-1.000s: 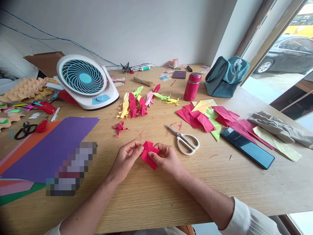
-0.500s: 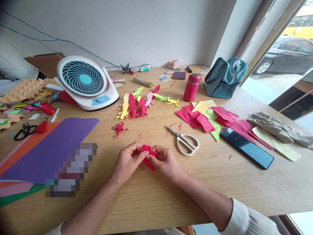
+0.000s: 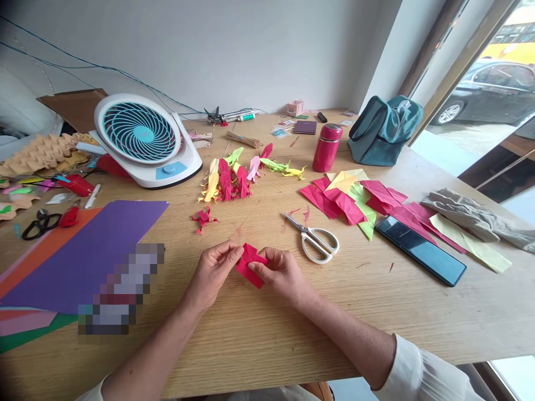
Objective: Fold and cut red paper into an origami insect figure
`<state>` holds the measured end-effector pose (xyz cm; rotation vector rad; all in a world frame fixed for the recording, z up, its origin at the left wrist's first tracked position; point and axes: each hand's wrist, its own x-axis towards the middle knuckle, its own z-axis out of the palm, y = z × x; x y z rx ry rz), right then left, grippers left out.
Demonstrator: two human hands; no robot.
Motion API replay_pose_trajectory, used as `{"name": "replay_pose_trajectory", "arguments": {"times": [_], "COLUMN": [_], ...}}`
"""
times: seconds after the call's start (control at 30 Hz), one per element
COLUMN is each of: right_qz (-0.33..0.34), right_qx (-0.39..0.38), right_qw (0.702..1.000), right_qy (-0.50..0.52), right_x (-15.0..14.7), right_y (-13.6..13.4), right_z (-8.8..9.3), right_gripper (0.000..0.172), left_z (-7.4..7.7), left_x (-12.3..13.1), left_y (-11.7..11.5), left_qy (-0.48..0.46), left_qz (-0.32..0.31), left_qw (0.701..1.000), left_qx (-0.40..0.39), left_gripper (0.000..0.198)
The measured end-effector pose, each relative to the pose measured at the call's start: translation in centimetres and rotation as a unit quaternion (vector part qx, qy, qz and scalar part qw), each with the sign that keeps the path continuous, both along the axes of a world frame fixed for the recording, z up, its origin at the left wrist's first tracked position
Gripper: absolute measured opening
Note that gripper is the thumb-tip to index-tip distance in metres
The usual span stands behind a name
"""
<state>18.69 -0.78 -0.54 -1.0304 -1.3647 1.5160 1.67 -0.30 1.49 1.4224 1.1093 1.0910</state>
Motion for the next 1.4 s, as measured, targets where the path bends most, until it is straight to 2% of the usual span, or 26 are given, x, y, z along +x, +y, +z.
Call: {"name": "replay_pose_trajectory", "arguments": {"times": [0.1, 0.3, 0.53, 0.83, 1.17, 1.4], "right_qz": [0.003, 0.028, 0.005, 0.022, 0.001, 0.019], "right_qx": [-0.009, -0.05, -0.054, -0.048, -0.04, -0.042], "right_qw": [1.0, 0.995, 0.994, 0.993, 0.995, 0.992], "right_qy": [0.018, 0.087, 0.095, 0.101, 0.089, 0.116], "right_x": [0.0, -0.3, -0.1, 0.1, 0.0, -0.3], "right_y": [0.2, 0.3, 0.4, 0.6, 0.7, 0.7], "right_z": [0.0, 0.0, -0.5, -0.4, -1.0, -0.7], "right_gripper": [0.046, 0.044, 0.046, 0.041, 0.044, 0.047], "left_z": [-0.1, -0.3, -0.4, -1.2, -0.8, -0.5], "left_x": [0.1, -0.1, 0.2, 0.2, 0.6, 0.6], "left_y": [0.0, 0.2, 0.2, 0.2, 0.2, 0.1], "left_qy": [0.012, -0.004, -0.038, -0.003, -0.021, 0.009], "left_qz": [0.002, 0.046, 0.016, 0.037, 0.014, 0.041], "left_qw": [1.0, 0.999, 0.999, 0.999, 1.0, 0.999], "left_qx": [0.004, 0.01, -0.035, 0.006, -0.014, 0.014], "left_gripper": [0.029, 0.034, 0.028, 0.032, 0.027, 0.025]}}
